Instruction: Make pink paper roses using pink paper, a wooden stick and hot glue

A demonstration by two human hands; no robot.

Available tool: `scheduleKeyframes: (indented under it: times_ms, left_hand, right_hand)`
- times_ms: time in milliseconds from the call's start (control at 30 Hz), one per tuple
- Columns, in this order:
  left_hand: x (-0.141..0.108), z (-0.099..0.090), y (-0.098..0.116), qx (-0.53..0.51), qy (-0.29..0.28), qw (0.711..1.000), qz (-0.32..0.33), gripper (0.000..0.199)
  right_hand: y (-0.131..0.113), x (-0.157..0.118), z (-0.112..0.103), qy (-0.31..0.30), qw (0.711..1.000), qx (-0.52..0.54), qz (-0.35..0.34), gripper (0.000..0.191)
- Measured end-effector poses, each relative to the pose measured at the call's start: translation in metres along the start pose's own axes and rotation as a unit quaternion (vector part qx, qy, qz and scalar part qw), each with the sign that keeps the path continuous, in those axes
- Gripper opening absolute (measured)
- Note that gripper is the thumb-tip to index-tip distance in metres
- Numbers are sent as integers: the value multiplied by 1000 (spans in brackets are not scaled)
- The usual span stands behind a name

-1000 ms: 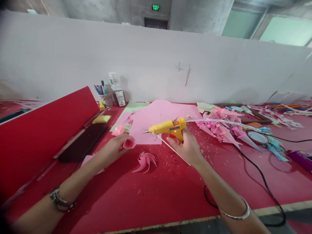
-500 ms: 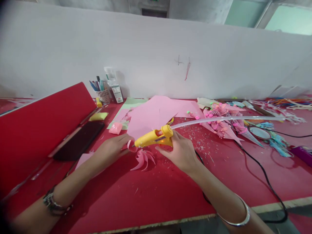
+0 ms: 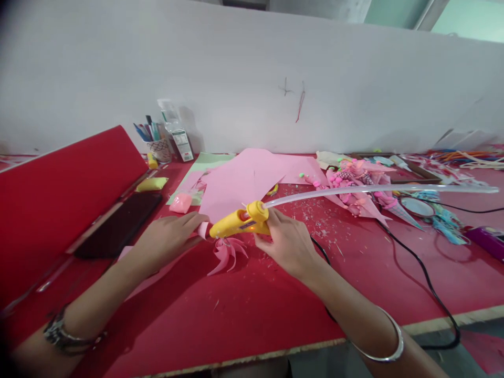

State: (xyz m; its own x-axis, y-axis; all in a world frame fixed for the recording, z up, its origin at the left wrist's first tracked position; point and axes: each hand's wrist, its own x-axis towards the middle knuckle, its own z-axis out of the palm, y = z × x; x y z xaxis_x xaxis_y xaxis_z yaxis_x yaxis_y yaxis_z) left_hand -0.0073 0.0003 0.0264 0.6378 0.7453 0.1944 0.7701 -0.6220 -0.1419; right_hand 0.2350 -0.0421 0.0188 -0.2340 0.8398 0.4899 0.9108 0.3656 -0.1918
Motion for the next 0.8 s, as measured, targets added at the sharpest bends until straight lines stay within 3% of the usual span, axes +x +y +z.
scheduleKeyframes:
  times_ms: [500, 800]
  left_hand:
    - [0, -1, -5, 15, -14, 999, 36, 24]
    - [0, 0, -7, -17, -39, 999, 25, 31]
  right_hand:
    - [2, 1, -5, 4, 999, -37, -5, 27]
    - [2, 1, -5, 12, 999, -46, -12, 26]
